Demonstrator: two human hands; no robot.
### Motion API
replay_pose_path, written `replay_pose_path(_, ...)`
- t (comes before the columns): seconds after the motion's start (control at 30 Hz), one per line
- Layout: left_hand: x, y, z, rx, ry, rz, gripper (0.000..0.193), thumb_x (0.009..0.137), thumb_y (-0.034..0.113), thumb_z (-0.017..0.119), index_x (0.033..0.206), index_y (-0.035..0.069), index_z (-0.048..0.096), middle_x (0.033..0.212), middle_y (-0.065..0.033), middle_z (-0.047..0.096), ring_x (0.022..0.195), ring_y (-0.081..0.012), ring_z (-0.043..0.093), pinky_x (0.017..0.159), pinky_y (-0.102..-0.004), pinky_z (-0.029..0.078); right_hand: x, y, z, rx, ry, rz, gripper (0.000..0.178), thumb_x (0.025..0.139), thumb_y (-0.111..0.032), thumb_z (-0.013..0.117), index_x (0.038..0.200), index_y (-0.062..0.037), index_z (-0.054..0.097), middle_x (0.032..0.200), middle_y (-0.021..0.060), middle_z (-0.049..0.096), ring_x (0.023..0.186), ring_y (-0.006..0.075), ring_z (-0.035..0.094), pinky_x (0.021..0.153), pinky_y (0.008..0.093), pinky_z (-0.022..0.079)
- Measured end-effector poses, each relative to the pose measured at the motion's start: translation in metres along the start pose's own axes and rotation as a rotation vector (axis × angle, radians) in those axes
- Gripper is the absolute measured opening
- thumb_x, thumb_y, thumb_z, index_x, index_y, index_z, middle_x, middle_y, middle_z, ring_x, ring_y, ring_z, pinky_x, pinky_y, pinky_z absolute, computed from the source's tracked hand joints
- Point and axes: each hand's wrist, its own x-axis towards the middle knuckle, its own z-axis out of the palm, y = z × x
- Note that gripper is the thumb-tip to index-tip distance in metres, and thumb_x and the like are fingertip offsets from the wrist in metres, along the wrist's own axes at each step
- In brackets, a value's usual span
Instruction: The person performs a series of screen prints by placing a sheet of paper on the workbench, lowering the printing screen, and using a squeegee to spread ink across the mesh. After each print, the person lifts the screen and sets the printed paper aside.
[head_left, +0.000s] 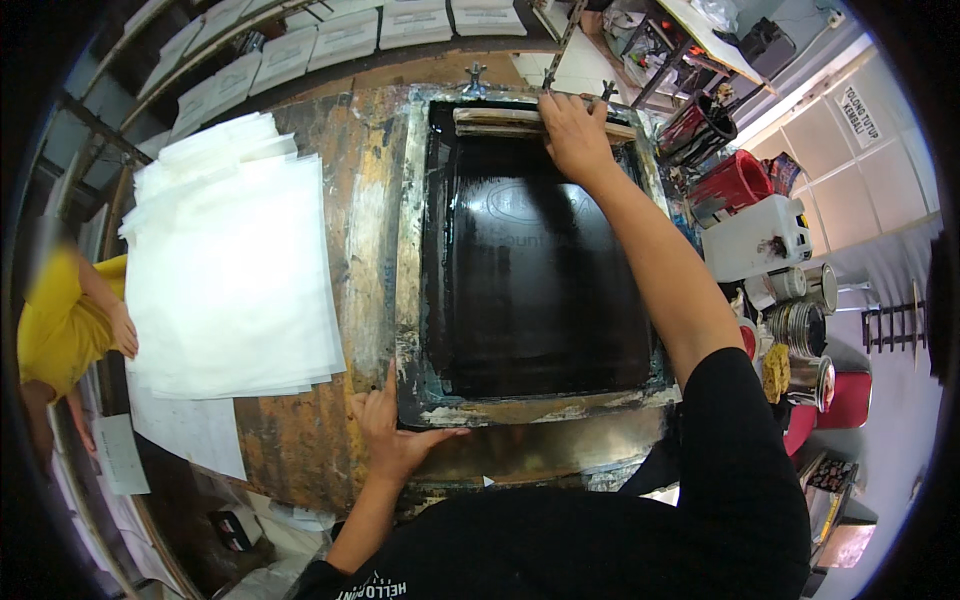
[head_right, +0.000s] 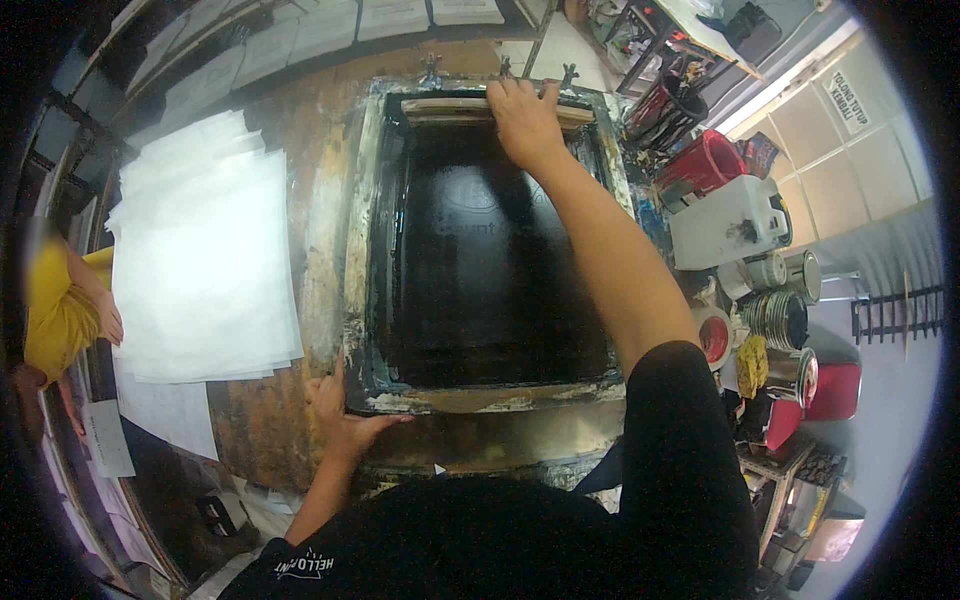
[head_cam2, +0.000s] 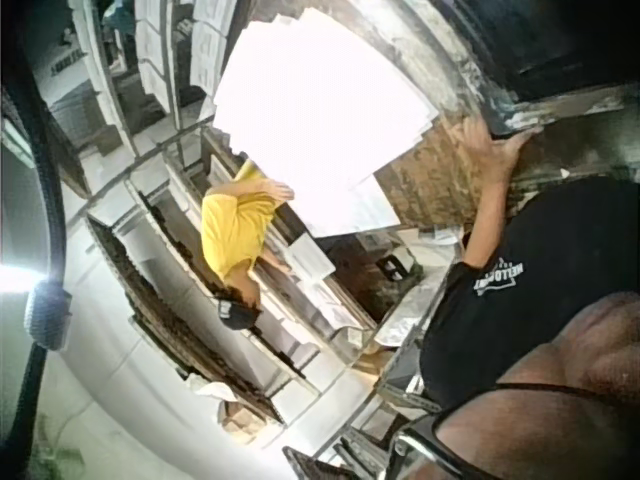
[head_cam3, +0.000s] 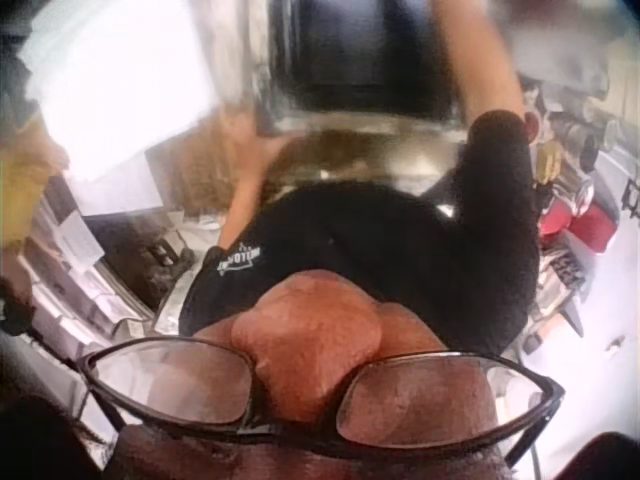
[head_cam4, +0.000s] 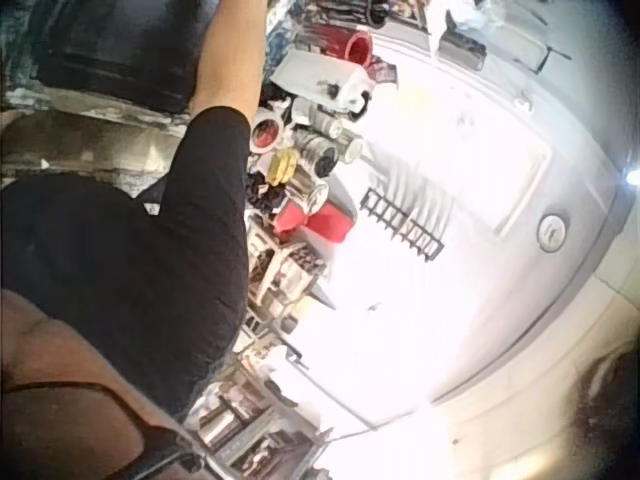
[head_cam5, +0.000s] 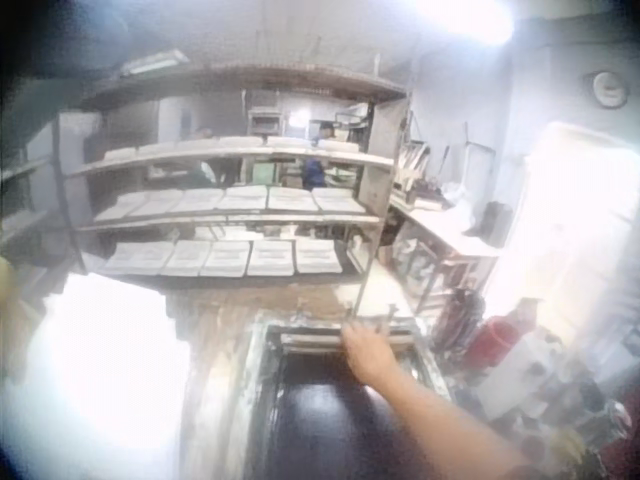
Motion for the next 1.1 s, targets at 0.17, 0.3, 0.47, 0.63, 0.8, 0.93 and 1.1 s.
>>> replay_pose_path(0.17, 0.0, 0.006, -0.006, -0.008, -0.036, -0.041, 0.133, 0.051, 0.073, 0.094, 0.154, -0.002, 0.055, 0.094, -0.0058, 0.063, 0.09, -0.0254, 0.053, 0.088, -0.0412, 0.036, -0.033, -0.014, -0.023, 0.038, -0.055, 0.0, 0.053, 0.08, -0.012, 0.081, 0.125, -0.0103, 0.054, 0.117, 0.0059, 0.063, 0.116, 0.0283, 0.062, 0.097, 0.0562, 0.041)
replay_pose_path(0.3, -0.001, 0.011, -0.009, 0.184, -0.057, -0.097, 0.126, 0.049, 0.07, 0.096, 0.151, 0.005, 0.062, 0.115, -0.0141, 0.06, 0.108, -0.0308, 0.054, 0.096, -0.046, 0.036, -0.05, -0.026, -0.033, 0.048, -0.043, 0.003, 0.047, 0.082, -0.011, 0.078, 0.123, -0.0104, 0.055, 0.114, 0.0056, 0.063, 0.113, 0.0277, 0.062, 0.096, 0.0552, 0.042)
replay_pose_path(0.47, -0.003, 0.008, -0.004, 0.147, -0.07, -0.138, 0.123, 0.051, 0.078, 0.091, 0.149, 0.009, 0.064, 0.108, -0.0133, 0.057, 0.105, -0.0311, 0.053, 0.096, -0.047, 0.032, -0.069, -0.039, -0.042, 0.023, -0.015, 0.014, 0.052, 0.078, -0.011, 0.081, 0.123, -0.0106, 0.054, 0.114, 0.0061, 0.061, 0.113, 0.0278, 0.06, 0.097, 0.0543, 0.041)
replay_pose_path(0.63, -0.004, 0.008, -0.002, 0.193, -0.02, -0.091, 0.118, 0.051, 0.071, 0.095, 0.145, 0.007, 0.067, 0.11, -0.0126, 0.055, 0.108, -0.0332, 0.052, 0.099, -0.0477, 0.034, -0.155, -0.073, -0.085, 0.079, -0.036, -0.022, 0.052, 0.076, -0.011, 0.081, 0.121, -0.0107, 0.055, 0.113, 0.0061, 0.061, 0.114, 0.029, 0.059, 0.1, 0.0556, 0.04)
replay_pose_path(0.8, -0.006, 0.013, -0.003, 0.143, 0.004, -0.1, 0.112, 0.052, 0.065, 0.098, 0.141, 0.005, 0.069, 0.116, -0.0131, 0.056, 0.115, -0.0339, 0.052, 0.103, -0.049, 0.035, -0.252, -0.124, -0.161, 0.144, -0.072, -0.003, 0.036, 0.08, -0.008, 0.073, 0.111, -0.0105, 0.056, 0.103, 0.0069, 0.057, 0.103, 0.0291, 0.057, 0.095, 0.0509, 0.039)
replay_pose_path(0.93, -0.007, 0.014, -0.002, 0.12, 0.022, -0.1, 0.111, 0.054, 0.061, 0.1, 0.141, 0.0, 0.068, 0.116, -0.0122, 0.055, 0.118, -0.0335, 0.051, 0.107, -0.0486, 0.033, -0.261, -0.128, -0.19, 0.151, -0.195, -0.014, 0.034, 0.082, -0.011, 0.073, 0.112, -0.0102, 0.056, 0.102, 0.0073, 0.058, 0.1, 0.0288, 0.058, 0.094, 0.0485, 0.039)
replay_pose_path(1.1, 0.0, 0.031, -0.012, -0.206, 0.065, -0.192, 0.108, 0.059, 0.048, 0.104, 0.147, -0.001, 0.063, 0.123, -0.0127, 0.065, 0.113, -0.0279, 0.063, 0.104, -0.0443, 0.046, -0.252, -0.118, -0.218, 0.245, -0.226, -0.018, 0.045, 0.084, -0.03, 0.082, 0.115, -0.0079, 0.058, 0.107, 0.0096, 0.06, 0.107, 0.03, 0.059, 0.096, 0.0495, 0.038)
